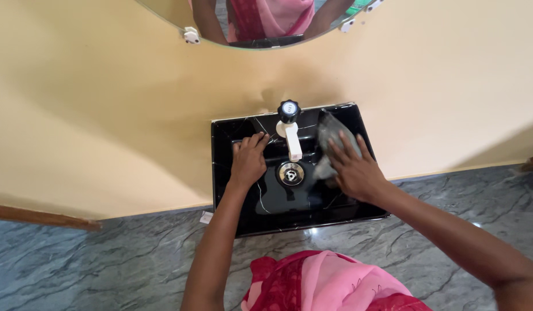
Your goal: The person wipes the interior and rim of a black bathroom sink using a cloth. They repeatedly rub the basin surface, faucet base, and edges, occasionally wringing the cloth and adjusting their grip.
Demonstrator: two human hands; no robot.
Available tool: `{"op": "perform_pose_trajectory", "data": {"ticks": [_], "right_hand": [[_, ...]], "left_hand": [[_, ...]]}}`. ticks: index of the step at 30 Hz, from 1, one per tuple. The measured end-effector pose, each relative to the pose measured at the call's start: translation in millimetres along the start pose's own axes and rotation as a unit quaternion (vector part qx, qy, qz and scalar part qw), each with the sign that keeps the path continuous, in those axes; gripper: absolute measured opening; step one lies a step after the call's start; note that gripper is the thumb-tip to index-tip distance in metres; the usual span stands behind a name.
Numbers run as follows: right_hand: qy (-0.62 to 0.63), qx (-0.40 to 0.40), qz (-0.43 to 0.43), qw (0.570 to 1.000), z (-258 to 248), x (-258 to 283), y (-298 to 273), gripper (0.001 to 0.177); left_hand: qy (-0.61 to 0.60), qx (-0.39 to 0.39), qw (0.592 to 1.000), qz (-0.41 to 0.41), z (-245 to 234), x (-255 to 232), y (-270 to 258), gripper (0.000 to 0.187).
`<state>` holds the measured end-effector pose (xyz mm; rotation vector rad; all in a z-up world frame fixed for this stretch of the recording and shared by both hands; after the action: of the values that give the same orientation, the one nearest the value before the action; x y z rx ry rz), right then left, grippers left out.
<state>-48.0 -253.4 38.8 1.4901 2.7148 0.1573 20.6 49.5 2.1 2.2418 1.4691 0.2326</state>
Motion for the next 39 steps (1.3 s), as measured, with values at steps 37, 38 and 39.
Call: {"op": "perform_pose_trajectory", "data": {"ticks": [37, 38, 39], "right_hand": [[0.103, 0.287, 0.083, 0.949, 91, -1, 0, 0.088], [0.121, 0.297, 0.102, 0.942, 96, 11, 7, 0.093], [0.138, 0.307, 0.122, 0.934, 99, 20, 14, 0.097]], "left_hand": [[-0.063, -0.067, 0.996, 0.022, 4, -2, -3, 0.039], [-0.068, -0.064, 0.995, 0.017, 3, -4, -3, 0.038], [-0.075, -0.061, 0.995, 0.011, 3, -5, -2, 0.037]]}}
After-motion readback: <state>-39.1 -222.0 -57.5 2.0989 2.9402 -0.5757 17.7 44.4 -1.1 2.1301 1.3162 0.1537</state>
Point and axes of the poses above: each hand's wrist, its own y-axis towards the middle knuckle, its own z-axis out of the palm, x = y × z, the point moved 1 cm from there along y, towards the middle knuckle, and after that the axes turned 13 degrees about y, right-handed, at the moved point
